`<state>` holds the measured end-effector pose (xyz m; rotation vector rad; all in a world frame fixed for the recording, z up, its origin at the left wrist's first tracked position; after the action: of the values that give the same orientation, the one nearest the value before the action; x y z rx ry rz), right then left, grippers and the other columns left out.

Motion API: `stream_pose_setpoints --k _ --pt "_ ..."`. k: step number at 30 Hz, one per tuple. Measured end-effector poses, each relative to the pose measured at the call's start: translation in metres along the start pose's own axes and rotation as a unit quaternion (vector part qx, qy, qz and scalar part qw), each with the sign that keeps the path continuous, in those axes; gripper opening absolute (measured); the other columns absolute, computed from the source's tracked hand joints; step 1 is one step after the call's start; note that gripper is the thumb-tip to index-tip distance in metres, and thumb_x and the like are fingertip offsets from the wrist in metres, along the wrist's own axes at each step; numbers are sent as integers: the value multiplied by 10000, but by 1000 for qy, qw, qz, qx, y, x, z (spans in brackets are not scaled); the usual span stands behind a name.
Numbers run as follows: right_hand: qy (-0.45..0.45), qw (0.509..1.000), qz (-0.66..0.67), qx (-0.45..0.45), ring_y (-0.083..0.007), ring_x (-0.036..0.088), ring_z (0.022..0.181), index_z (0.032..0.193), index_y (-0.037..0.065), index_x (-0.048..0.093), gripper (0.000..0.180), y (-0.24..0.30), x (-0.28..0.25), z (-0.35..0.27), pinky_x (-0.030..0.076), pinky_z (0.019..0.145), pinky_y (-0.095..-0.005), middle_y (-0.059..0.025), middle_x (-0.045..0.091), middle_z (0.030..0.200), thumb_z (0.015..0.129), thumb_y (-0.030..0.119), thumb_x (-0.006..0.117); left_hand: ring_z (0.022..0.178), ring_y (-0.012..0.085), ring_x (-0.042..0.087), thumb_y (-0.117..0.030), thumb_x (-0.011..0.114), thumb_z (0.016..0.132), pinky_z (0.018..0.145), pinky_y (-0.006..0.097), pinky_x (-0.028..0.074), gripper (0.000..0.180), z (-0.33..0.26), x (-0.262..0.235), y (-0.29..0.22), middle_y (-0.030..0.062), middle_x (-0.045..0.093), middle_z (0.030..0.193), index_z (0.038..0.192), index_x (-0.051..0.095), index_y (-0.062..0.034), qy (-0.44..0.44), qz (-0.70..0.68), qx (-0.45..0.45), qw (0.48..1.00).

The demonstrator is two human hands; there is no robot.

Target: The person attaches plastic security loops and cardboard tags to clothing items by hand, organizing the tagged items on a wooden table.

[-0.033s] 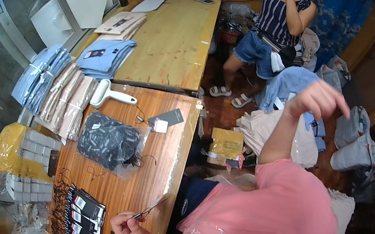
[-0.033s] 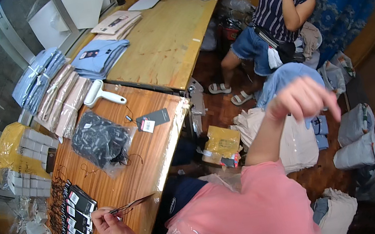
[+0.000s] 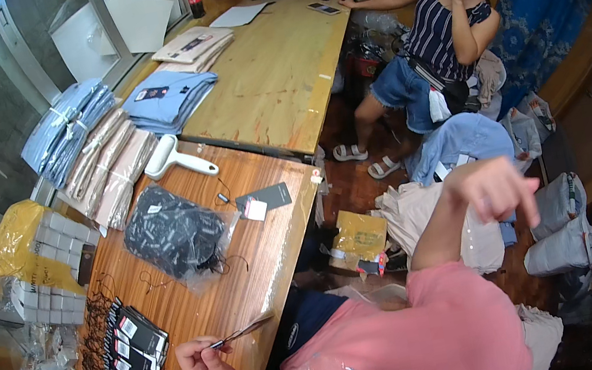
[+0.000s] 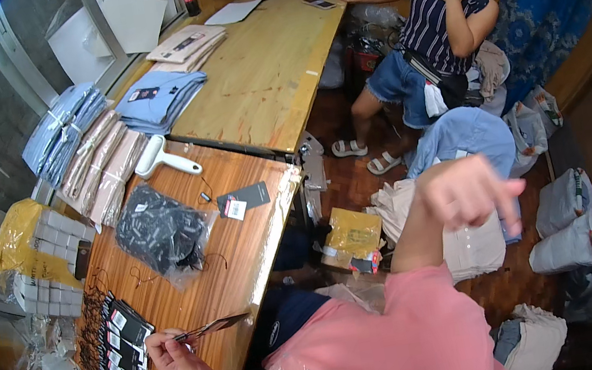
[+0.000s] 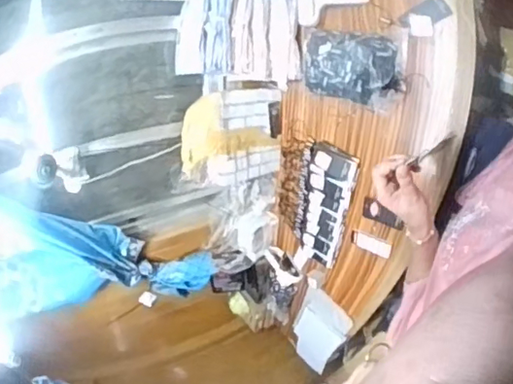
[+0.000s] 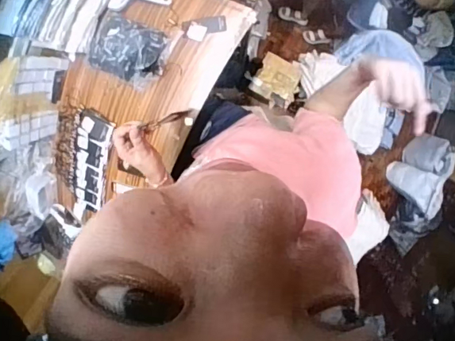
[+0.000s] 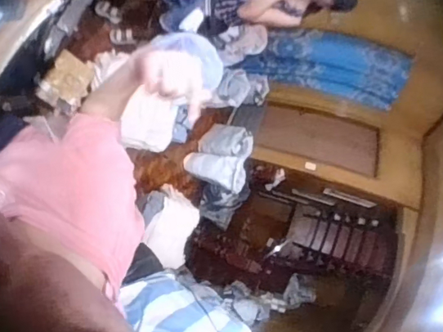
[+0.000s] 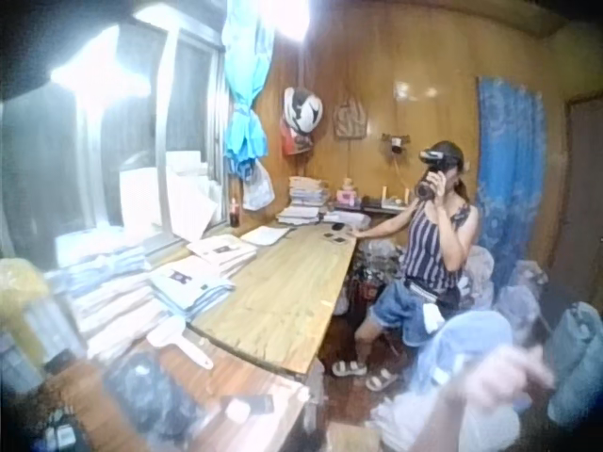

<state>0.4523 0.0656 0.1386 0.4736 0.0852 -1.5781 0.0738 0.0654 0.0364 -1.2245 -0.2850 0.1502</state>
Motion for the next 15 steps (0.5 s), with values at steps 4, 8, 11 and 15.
stream_pose_setpoints --k 4,8,11,15 --pt "-216 965 -84 127 -163 415 438 892 66 645 435 -64 -20 -78 337 425 -302 -54 511 580 875 458 458 617 118 492 -206 588 839 556 222 424 242 3 7 8 79 514 715 816 435 -20 17 9 -19 1000" --pt "-344 768 -193 505 -183 560 848 1180 19 495 450 -163 -44 -99 456 767 -306 -135 562 1051 782 179 630 608 112 506 -15 622 753 555 210 410 117 -6 17 19 72 537 689 763 510 19 70 99 -46 992" --pt "-203 773 -395 452 -273 560 956 1291 33 370 592 -226 -25 -78 442 808 -336 -149 539 1094 792 226 623 611 86 490 -29 604 787 563 195 390 109 -7 27 18 34 510 695 773 502 7 153 240 -21 958" --pt "-290 788 -149 522 -261 583 940 1279 36 388 522 -256 -13 -71 454 790 -331 -156 574 1044 815 172 585 515 82 450 -15 657 722 472 210 349 111 1 22 12 34 534 610 726 550 15 62 270 15 961"
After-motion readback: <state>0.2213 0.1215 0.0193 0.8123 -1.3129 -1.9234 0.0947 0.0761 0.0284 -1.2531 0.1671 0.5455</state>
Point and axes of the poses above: each hand's wrist, its own z-axis towards the middle knuckle, its own x-axis out of the palm, y = z × x, the point moved 4 cm from there along z, towards the middle knuckle
